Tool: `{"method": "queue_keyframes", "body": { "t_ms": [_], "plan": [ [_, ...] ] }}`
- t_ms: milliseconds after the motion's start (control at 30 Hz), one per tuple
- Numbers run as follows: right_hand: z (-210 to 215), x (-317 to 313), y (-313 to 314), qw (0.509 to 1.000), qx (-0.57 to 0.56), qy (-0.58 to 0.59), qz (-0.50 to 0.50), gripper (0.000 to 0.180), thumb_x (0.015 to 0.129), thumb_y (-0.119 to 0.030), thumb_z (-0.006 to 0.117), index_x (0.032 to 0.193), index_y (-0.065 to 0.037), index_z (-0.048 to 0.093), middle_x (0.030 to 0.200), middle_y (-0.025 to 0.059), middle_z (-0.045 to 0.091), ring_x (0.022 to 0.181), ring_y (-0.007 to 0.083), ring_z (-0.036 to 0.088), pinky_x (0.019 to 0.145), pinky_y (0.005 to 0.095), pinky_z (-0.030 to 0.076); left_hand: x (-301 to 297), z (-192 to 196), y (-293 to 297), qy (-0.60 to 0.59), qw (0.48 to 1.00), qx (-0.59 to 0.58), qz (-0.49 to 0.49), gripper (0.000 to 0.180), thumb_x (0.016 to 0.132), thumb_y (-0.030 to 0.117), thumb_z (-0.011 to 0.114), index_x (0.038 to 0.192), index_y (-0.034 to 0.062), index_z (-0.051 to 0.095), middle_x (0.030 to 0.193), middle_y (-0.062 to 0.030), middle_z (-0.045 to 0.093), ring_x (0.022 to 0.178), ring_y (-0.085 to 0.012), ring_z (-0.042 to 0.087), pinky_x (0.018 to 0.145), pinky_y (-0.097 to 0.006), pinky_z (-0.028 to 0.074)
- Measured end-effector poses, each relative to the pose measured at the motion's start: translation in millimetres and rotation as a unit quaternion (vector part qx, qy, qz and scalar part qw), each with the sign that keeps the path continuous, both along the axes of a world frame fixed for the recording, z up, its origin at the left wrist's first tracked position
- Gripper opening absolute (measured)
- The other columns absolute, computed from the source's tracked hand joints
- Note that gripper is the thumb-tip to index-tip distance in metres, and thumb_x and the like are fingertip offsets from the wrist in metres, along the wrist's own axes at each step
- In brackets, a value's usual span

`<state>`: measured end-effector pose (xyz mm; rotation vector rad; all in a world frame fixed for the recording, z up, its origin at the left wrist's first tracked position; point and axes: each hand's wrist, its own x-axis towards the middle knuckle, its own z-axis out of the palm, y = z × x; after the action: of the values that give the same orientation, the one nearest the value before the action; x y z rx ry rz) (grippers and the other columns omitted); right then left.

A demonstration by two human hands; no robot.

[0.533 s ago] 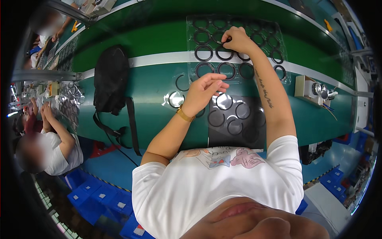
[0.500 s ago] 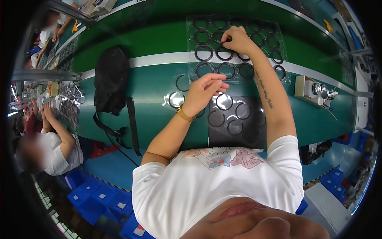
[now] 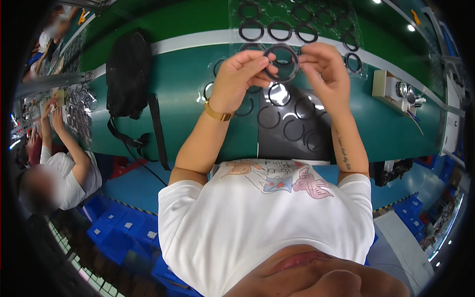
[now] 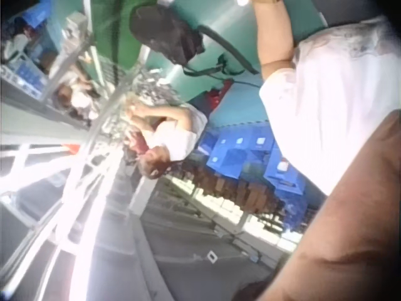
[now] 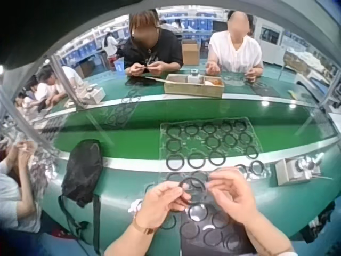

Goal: Inspecting and placing plastic or rubber rings on a template at a workbench.

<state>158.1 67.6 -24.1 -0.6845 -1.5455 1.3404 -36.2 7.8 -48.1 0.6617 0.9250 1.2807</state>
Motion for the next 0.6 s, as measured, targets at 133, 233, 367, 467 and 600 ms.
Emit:
{"method": "queue_keyframes", "body": {
  "t_ms": [133,233,367,467,600],
  "plan": [
    [0.7,12.5,-12.7,0.973,-0.223,0.046,0.024,0.026,0.088,-0.003,0.058,0.114,0.002,0.058,0.096,0.0125,0.066,0.086,0.0188,0.065,0.069,0.0281,0.053,10.0,10.4,-6.7,0.073,0.996,0.046,0.038,0.021,0.091,0.011,0.057,0.107,-0.0020,0.059,0.094,-0.0155,0.068,0.078,-0.0189,0.069,0.064,-0.024,0.058],
    [-5.2,13.6,-18.6,0.970,-0.233,0.049,0.036,0.027,0.089,-0.005,0.057,0.115,0.003,0.059,0.094,0.0139,0.066,0.081,0.0187,0.065,0.065,0.0275,0.054,14.3,17.0,-9.8,0.080,0.996,0.044,0.021,0.019,0.091,0.010,0.056,0.106,-0.0023,0.059,0.093,-0.0163,0.067,0.079,-0.0204,0.069,0.065,-0.024,0.058],
    [-14.1,13.2,-14.9,0.959,-0.254,0.106,0.062,0.026,0.089,-0.004,0.057,0.114,0.004,0.059,0.092,0.0144,0.066,0.077,0.0187,0.065,0.063,0.0268,0.054,12.8,19.6,-11.6,0.062,0.997,0.034,-0.002,0.018,0.093,0.010,0.053,0.104,-0.0025,0.059,0.092,-0.0177,0.067,0.079,-0.0234,0.069,0.065,-0.026,0.058],
    [-16.3,16.2,-13.2,0.954,-0.262,0.125,0.076,0.025,0.089,-0.004,0.057,0.113,0.004,0.060,0.090,0.0147,0.066,0.074,0.0185,0.065,0.063,0.0267,0.053,11.0,17.9,-12.7,0.067,0.997,0.040,-0.006,0.019,0.094,0.012,0.051,0.104,-0.0028,0.058,0.093,-0.0183,0.067,0.079,-0.0250,0.069,0.065,-0.027,0.058],
    [-15.5,20.0,-13.4,0.951,-0.266,0.139,0.079,0.025,0.088,-0.004,0.058,0.112,0.004,0.061,0.088,0.0135,0.067,0.071,0.0169,0.064,0.062,0.0258,0.053,12.5,15.6,-12.5,0.082,0.996,0.041,-0.015,0.022,0.094,0.013,0.050,0.107,-0.0030,0.058,0.092,-0.0159,0.067,0.078,-0.0245,0.069,0.065,-0.027,0.058]
  ]
}}
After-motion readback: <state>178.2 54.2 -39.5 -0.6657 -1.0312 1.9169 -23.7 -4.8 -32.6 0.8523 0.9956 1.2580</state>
